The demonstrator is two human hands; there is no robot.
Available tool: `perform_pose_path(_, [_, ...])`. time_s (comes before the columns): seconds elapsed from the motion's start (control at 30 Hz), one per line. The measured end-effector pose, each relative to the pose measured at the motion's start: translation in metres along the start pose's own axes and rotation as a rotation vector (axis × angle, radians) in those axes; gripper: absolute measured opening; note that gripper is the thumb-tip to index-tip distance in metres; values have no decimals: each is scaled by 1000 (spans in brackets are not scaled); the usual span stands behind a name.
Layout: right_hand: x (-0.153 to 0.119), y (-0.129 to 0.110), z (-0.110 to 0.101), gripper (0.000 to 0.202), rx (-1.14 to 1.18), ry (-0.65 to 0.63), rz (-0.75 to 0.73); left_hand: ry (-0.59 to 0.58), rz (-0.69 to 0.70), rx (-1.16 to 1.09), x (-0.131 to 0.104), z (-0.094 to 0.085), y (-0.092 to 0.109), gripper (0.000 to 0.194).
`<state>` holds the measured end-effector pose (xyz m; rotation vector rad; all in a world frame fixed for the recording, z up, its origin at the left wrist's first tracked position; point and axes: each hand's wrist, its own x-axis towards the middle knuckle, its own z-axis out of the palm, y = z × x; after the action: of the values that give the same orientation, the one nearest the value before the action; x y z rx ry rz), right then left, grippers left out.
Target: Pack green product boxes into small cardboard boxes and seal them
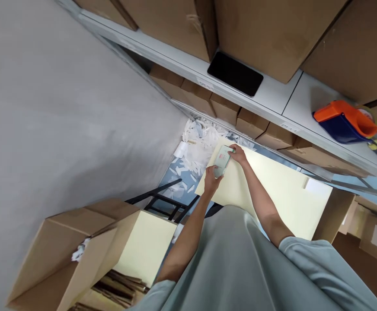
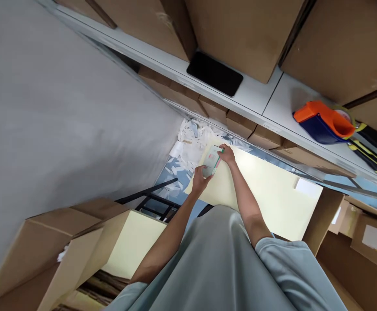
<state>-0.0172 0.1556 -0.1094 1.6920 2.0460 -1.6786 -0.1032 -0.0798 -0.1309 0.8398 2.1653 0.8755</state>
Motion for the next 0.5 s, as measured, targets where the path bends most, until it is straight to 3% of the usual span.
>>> perform_pose_path(0.17, [-16, -40, 1, 53, -208, 87, -17, 59, 15, -14, -9, 1, 20, 49])
perform_pose_path(0.27, [-45, -63, 5, 59, -336, 163, -217, 148, 57, -29, -32, -11, 29, 40])
perform_pose_path(0.37, [-88, -80, 11, 54, -358, 158, -513, 263, 117, -76, -73, -44, 24, 21])
perform_pose_path(0.5, [-165, -95, 39, 46, -306, 86, -796, 480, 85, -161, -148, -111, -9, 11])
